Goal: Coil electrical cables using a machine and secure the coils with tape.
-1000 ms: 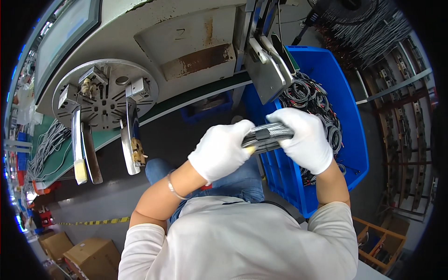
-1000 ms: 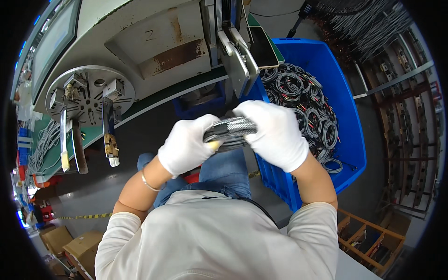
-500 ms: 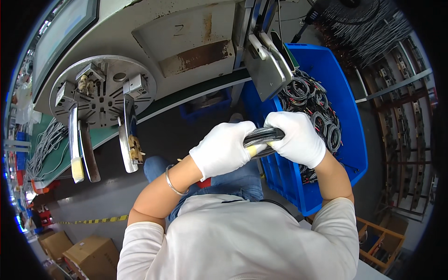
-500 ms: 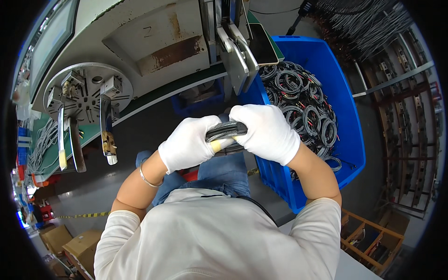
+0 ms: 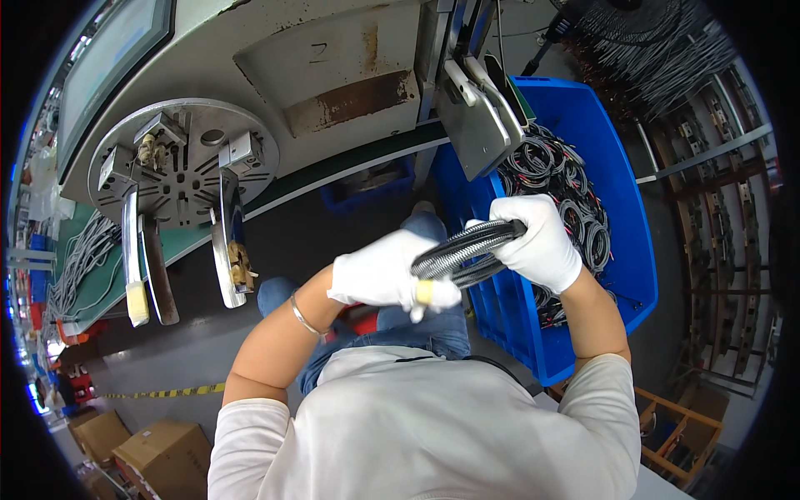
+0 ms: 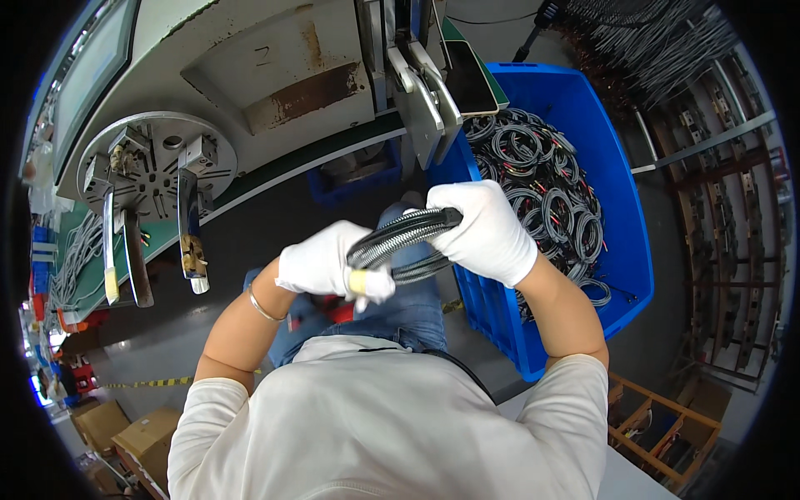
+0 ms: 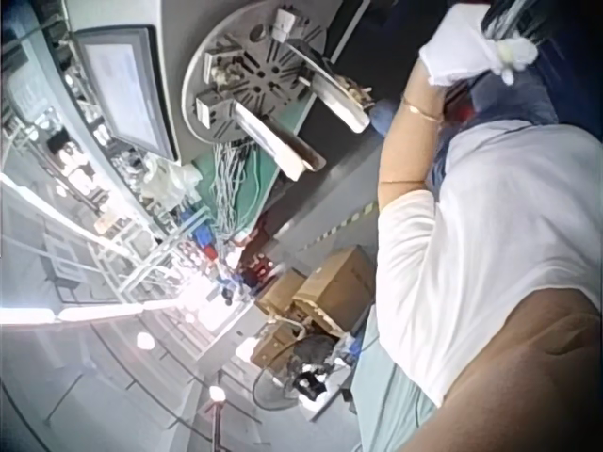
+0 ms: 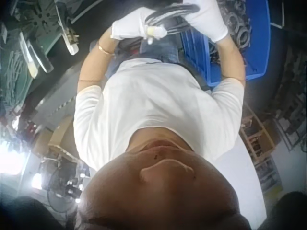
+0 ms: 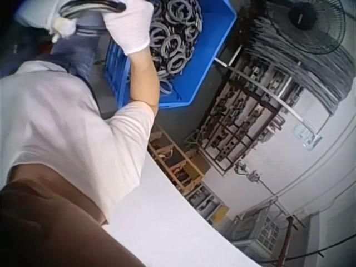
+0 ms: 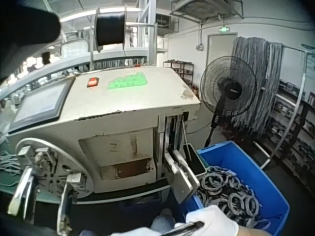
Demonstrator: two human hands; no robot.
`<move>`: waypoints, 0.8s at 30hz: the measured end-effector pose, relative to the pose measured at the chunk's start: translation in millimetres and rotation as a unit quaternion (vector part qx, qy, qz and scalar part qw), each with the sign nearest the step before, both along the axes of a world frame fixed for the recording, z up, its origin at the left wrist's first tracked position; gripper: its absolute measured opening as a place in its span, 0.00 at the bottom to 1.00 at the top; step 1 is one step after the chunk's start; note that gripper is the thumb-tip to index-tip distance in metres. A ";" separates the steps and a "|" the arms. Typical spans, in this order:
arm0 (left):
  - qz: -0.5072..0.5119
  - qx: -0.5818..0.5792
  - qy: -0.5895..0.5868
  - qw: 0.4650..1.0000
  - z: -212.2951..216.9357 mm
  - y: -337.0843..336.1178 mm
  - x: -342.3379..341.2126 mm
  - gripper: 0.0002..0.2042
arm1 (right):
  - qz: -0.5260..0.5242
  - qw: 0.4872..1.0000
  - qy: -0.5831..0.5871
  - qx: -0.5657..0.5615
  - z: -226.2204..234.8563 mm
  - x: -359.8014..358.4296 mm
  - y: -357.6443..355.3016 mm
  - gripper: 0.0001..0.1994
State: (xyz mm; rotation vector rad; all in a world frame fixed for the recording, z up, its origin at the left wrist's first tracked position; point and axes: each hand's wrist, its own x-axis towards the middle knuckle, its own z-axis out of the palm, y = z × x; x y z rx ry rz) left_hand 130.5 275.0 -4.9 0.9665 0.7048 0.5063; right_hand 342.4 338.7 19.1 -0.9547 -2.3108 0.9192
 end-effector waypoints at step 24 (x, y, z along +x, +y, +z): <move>0.403 0.758 0.327 0.395 104.6 -0.9 44.6 0.16 | -0.088 0.954 0.180 0.224 62.4 21.6 47.0 0.04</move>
